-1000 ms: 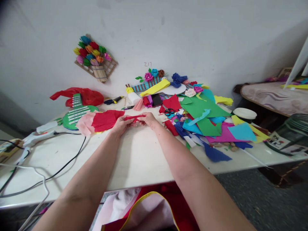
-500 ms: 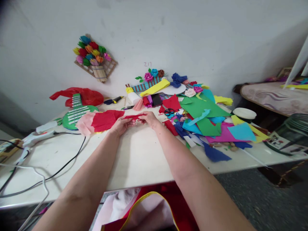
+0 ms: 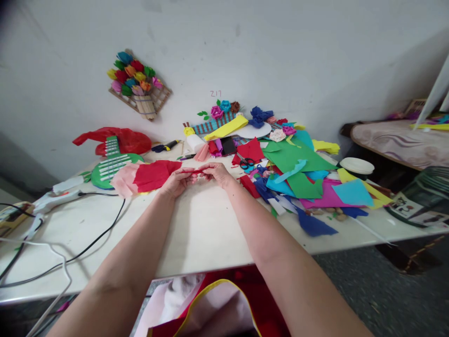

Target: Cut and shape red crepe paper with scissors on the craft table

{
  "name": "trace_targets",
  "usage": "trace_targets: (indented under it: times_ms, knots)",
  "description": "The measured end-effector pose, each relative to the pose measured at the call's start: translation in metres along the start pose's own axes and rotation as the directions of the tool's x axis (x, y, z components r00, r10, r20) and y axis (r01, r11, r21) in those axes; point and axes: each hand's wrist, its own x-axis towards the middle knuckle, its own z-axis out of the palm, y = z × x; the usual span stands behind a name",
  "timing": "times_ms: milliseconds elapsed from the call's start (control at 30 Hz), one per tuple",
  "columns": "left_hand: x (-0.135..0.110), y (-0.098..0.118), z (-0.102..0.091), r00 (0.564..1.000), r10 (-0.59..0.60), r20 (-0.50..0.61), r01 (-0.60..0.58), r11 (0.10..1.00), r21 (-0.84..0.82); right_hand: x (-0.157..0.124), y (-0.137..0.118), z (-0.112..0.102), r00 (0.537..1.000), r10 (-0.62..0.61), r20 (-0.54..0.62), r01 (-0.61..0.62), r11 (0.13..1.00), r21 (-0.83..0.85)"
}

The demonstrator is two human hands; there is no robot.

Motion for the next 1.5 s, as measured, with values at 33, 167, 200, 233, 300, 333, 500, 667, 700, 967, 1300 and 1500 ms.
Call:
trace_targets:
  times_ms: [33, 167, 200, 233, 300, 333, 500, 667, 700, 967, 1300, 1500]
  knots:
    - [0.0, 0.0, 0.0, 1.0, 0.004, 0.0, -0.004, 1.0, -0.001, 0.0, 0.0, 0.0, 1.0, -0.003, 0.004, 0.003, 1.0, 0.004]
    - [0.0, 0.001, 0.002, 1.0, 0.009, 0.001, -0.009, 1.0, -0.007, -0.001, 0.0, 0.0, 1.0, 0.0, 0.007, 0.0, 1.0, 0.011]
    - [-0.001, 0.001, 0.002, 1.0, 0.008, 0.001, -0.008, 1.0, -0.009, -0.001, -0.001, 0.0, 1.0, 0.003, 0.007, -0.003, 1.0, 0.012]
    - [-0.001, 0.001, 0.003, 1.0, 0.005, 0.002, -0.005, 1.0, -0.012, -0.002, -0.002, 0.001, 1.0, 0.003, 0.007, -0.003, 1.0, 0.012]
    - [-0.001, 0.002, 0.003, 1.0, -0.003, 0.005, 0.003, 1.0, -0.023, -0.003, -0.004, 0.002, 1.0, 0.001, 0.002, -0.001, 1.0, 0.018]
    - [-0.001, 0.003, 0.003, 1.0, -0.009, 0.007, 0.009, 0.999, -0.032, -0.004, -0.004, 0.002, 1.0, -0.002, -0.001, 0.002, 1.0, 0.024]
    - [-0.001, 0.006, 0.004, 0.999, -0.043, 0.009, 0.043, 0.997, -0.057, -0.003, -0.003, 0.002, 1.0, -0.022, 0.002, 0.022, 0.999, 0.035]
    - [0.001, 0.003, 0.004, 0.998, -0.037, -0.048, 0.038, 0.999, 0.036, 0.0, 0.002, -0.002, 0.999, -0.041, 0.02, 0.04, 0.998, 0.04]
    - [0.001, 0.002, 0.004, 0.998, -0.028, -0.057, 0.032, 0.998, 0.054, 0.0, 0.002, -0.002, 0.999, -0.043, 0.028, 0.042, 0.998, 0.048]
    - [0.0, 0.002, 0.006, 0.997, 0.036, -0.066, -0.026, 0.99, 0.14, -0.001, 0.001, 0.001, 0.997, -0.005, -0.078, 0.004, 1.0, -0.018]
    - [0.0, -0.001, 0.005, 0.994, 0.083, -0.075, -0.063, 0.97, 0.234, 0.008, 0.008, -0.003, 0.973, -0.037, -0.228, 0.012, 0.994, -0.11]
    - [0.001, -0.002, 0.007, 0.995, 0.045, -0.091, -0.021, 0.969, 0.248, 0.006, 0.002, -0.006, 0.971, -0.008, -0.24, -0.023, 0.992, -0.126]
